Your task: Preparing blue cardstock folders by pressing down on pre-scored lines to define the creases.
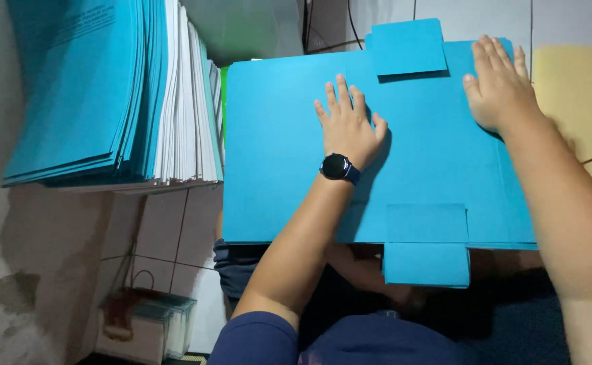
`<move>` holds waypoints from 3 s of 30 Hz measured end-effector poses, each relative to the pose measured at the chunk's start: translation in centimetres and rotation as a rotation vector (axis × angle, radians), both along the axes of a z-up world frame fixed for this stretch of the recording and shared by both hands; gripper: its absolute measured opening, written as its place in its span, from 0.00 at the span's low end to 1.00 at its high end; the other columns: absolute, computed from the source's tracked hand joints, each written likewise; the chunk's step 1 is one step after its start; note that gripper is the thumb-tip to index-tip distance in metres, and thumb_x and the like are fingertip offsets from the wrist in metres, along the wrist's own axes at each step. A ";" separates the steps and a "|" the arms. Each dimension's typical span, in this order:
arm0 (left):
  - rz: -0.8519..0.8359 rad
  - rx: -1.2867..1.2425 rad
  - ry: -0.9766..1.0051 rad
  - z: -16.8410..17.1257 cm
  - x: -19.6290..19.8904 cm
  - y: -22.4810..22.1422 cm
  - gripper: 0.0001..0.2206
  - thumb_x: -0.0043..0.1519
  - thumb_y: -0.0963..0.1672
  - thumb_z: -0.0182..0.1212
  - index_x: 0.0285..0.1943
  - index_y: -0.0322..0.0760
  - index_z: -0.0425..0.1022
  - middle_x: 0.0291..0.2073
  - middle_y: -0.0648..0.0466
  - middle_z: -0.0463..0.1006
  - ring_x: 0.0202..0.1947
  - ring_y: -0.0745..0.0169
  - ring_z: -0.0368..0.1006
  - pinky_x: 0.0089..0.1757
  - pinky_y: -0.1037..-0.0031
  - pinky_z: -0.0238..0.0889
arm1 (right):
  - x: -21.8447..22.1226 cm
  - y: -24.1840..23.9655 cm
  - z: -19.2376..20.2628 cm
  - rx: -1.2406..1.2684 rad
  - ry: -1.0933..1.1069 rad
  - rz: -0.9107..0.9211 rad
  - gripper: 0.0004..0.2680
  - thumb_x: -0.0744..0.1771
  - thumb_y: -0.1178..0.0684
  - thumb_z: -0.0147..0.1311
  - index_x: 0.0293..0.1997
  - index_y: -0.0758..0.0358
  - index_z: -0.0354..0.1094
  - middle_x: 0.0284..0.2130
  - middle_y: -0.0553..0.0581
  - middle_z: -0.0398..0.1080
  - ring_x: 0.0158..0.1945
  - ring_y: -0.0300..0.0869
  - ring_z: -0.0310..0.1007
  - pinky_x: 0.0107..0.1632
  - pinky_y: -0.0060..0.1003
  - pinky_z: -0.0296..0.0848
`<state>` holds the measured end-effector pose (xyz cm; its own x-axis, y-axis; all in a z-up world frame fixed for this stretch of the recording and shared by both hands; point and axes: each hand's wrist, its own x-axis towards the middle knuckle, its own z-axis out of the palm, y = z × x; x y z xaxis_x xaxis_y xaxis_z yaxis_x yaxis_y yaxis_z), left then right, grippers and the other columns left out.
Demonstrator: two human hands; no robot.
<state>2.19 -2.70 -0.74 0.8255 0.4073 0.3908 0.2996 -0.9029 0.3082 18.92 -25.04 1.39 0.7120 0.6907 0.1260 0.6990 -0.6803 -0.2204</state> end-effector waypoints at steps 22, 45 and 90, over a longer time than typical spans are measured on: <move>0.054 -0.031 0.017 0.7 0.4 -0.7 0.29 0.57 0.52 0.51 0.64 0.31 0.68 0.72 0.32 0.58 0.75 0.30 0.51 0.66 0.31 0.42 | -8.9 0.0 3.4 -0.056 0.103 -0.124 0.25 0.72 0.47 0.30 0.77 0.77 0.41 0.76 0.72 0.38 0.79 0.54 0.30 0.74 0.50 0.33; 0.097 -0.036 0.048 0.8 0.7 -0.8 0.30 0.58 0.53 0.51 0.66 0.30 0.68 0.72 0.32 0.57 0.75 0.29 0.50 0.65 0.28 0.42 | -0.8 1.7 1.9 -0.058 0.086 -0.065 0.23 0.73 0.49 0.29 0.78 0.74 0.39 0.77 0.67 0.39 0.78 0.51 0.32 0.74 0.49 0.35; 0.090 -0.023 0.041 0.0 0.7 -0.7 0.30 0.58 0.53 0.49 0.66 0.29 0.66 0.72 0.29 0.56 0.74 0.26 0.48 0.64 0.30 0.41 | -6.9 -6.6 1.2 -0.420 0.042 0.139 0.33 0.67 0.28 0.28 0.77 0.62 0.33 0.78 0.58 0.31 0.78 0.47 0.30 0.74 0.46 0.38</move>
<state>2.87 -3.39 -0.72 0.8002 0.4893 0.3468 0.3923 -0.8644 0.3145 12.02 -31.65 2.58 0.6070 0.7656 -0.2132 0.7867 -0.6168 0.0249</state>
